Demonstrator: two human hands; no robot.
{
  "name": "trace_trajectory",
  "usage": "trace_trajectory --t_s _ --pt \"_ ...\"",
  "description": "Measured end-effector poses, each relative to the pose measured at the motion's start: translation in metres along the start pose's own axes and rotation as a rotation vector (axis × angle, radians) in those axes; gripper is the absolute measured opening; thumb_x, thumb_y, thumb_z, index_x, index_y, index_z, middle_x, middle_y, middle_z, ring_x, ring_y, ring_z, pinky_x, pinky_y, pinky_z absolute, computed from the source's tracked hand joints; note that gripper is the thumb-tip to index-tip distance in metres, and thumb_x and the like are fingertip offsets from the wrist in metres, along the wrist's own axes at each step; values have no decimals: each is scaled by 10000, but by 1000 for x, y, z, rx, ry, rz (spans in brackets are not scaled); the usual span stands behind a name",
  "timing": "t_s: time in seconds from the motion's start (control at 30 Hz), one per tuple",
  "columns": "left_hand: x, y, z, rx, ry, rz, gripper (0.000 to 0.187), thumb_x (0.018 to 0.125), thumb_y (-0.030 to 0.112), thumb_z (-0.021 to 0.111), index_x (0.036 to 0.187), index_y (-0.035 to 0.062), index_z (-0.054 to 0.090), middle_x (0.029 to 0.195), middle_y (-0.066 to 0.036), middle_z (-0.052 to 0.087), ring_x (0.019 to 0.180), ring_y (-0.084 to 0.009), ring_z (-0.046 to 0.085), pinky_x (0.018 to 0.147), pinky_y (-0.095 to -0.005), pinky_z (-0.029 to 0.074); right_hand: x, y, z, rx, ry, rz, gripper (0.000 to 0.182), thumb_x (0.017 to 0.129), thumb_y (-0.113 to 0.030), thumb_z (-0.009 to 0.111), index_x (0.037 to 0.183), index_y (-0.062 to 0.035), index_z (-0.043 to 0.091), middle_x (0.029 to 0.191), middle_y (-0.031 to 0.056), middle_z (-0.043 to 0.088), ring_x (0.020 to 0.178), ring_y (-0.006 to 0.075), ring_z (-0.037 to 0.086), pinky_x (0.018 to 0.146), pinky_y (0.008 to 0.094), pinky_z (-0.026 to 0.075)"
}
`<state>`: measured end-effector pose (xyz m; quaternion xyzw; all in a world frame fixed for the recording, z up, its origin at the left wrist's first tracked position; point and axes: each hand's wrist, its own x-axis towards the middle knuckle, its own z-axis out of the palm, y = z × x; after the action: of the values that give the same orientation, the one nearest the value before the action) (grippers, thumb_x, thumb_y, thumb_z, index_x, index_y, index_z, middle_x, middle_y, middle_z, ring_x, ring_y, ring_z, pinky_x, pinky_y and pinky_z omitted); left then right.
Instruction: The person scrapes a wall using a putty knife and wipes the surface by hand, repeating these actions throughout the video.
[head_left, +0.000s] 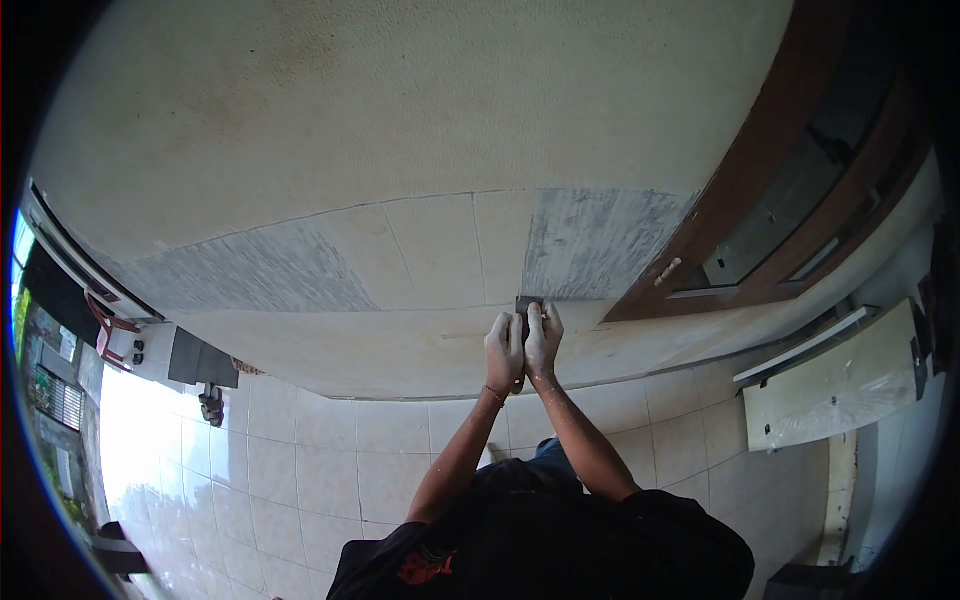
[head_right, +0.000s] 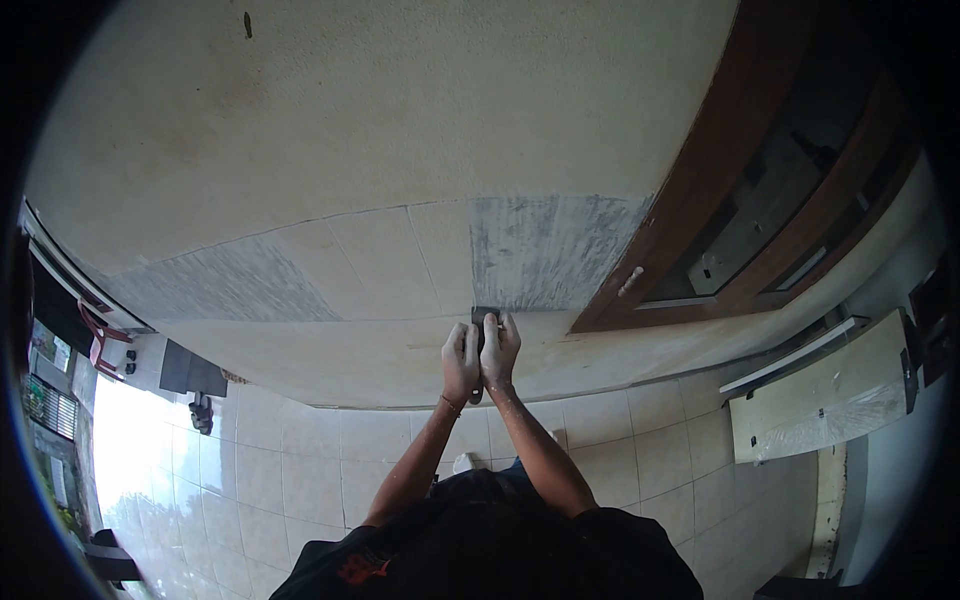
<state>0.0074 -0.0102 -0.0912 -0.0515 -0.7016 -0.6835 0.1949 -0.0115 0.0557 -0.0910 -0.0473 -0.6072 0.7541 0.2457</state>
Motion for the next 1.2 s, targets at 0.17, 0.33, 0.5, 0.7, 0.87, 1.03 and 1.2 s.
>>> trace_trajectory --t_s 0.17,0.33,0.5,0.7,0.87,1.03,1.2 --pt "14 27 2 -24 -17 -42 195 970 131 545 879 -39 517 697 -191 506 654 -146 413 590 -340 434 9 -37 4 36 -67 49 280 998 -183 524 748 -69 466 684 -52 463 641 38 414 556 234 365" --pt "6 12 2 -3 -10 -25 186 974 115 529 871 -39 515 694 -127 487 688 -118 410 595 -318 421 7 -9 -1 21 -34 38 271 997 -187 531 759 -65 487 691 -46 466 652 40 406 560 244 359" --pt "18 44 -1 -10 -35 -49 203 974 113 534 843 -36 494 675 -94 468 704 -93 408 593 -309 415 12 -41 6 -2 -47 -12 270 997 -180 532 758 -64 484 710 -44 477 658 50 413 571 247 369" --pt "1 6 -1 27 -21 -56 188 975 119 532 877 -42 528 698 -175 510 639 -145 421 588 -343 434 3 0 -2 32 -20 28 263 999 -173 528 761 -70 481 708 -48 464 658 48 413 571 239 369" --pt "12 28 3 -18 -15 -20 200 980 111 519 843 -34 507 686 -63 467 704 -86 415 597 -291 413 6 -25 1 10 -36 62 256 999 -178 526 774 -61 492 702 -42 478 664 42 425 573 236 369" --pt "-1 -4 3 20 1 -49 198 973 133 531 870 -37 520 714 -213 546 623 -206 460 609 -362 449 3 3 -5 12 -38 26 237 1001 -172 512 797 -52 519 723 -36 507 685 44 447 600 240 395" --pt "32 58 1 30 -41 43 207 985 128 520 867 -41 504 697 -205 527 626 -148 427 573 -357 425 21 -73 22 133 -52 -23 240 1003 -162 520 791 -50 510 722 -45 493 682 42 429 583 238 376"
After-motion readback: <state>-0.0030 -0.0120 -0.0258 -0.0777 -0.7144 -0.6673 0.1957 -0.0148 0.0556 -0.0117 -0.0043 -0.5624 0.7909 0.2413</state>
